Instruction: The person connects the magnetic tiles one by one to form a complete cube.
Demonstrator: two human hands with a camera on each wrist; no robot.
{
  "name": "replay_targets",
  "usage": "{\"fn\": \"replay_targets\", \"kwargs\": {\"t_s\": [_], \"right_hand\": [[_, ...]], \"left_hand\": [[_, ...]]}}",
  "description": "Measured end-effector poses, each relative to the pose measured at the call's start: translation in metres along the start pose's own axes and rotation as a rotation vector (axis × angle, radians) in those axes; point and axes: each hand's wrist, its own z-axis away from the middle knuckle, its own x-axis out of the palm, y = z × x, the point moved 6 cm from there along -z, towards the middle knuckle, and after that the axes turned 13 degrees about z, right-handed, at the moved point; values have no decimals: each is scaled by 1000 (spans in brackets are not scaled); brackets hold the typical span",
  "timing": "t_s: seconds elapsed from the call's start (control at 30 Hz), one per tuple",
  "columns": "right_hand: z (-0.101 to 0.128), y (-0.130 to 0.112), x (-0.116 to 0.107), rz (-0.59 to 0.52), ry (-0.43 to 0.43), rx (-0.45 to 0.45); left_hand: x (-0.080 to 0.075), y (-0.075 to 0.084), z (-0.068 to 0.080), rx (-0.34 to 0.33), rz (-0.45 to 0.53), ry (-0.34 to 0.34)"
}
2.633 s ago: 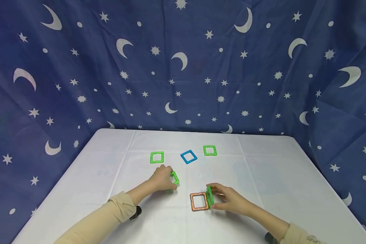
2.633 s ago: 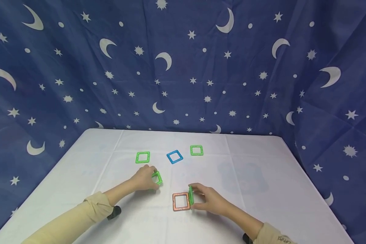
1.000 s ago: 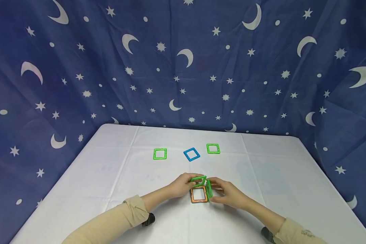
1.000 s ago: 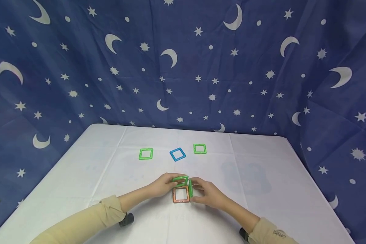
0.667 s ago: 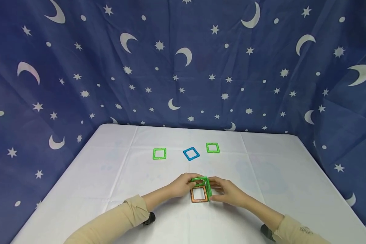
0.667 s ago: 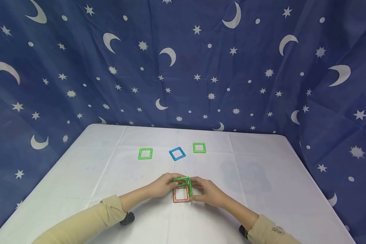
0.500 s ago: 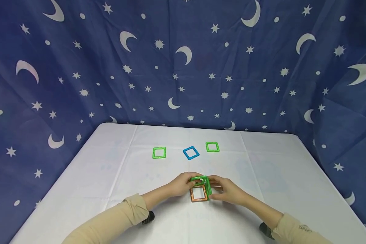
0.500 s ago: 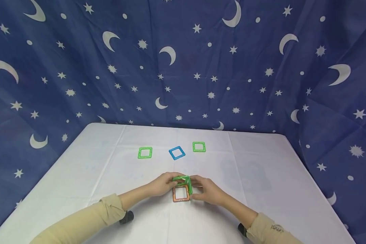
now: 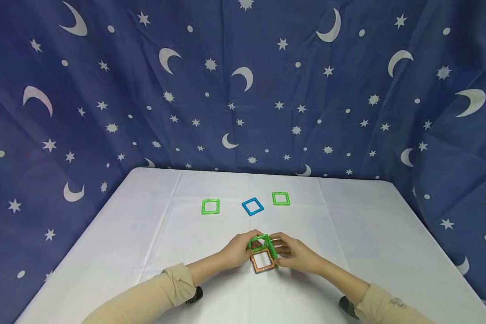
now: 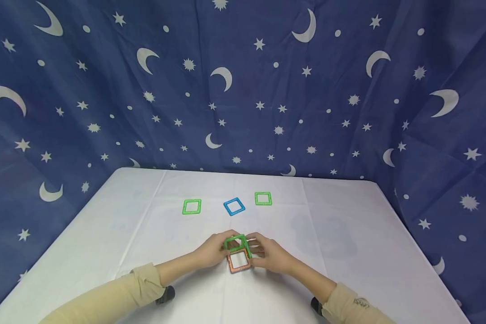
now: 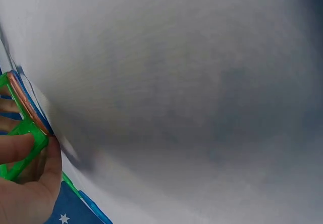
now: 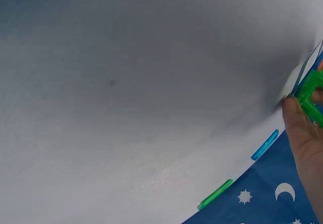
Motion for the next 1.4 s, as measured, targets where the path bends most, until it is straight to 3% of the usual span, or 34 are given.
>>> {"fn": "replay_targets", "kwargs": {"t_s": [0.2, 0.57, 0.93, 1.4], "right_hand": [[-1, -1, 2, 6, 21, -17], [-1, -5, 6, 74, 33, 5], [-4, -9, 5, 206, 44, 32], [-7, -8, 1, 260, 75, 12]], "left_hand": [[-1, 4, 6, 5, -69, 26], [-2, 4, 15, -17, -91, 43], [-6, 5, 13, -75, 44, 69], [-2, 13, 12, -84, 39, 71]]}}
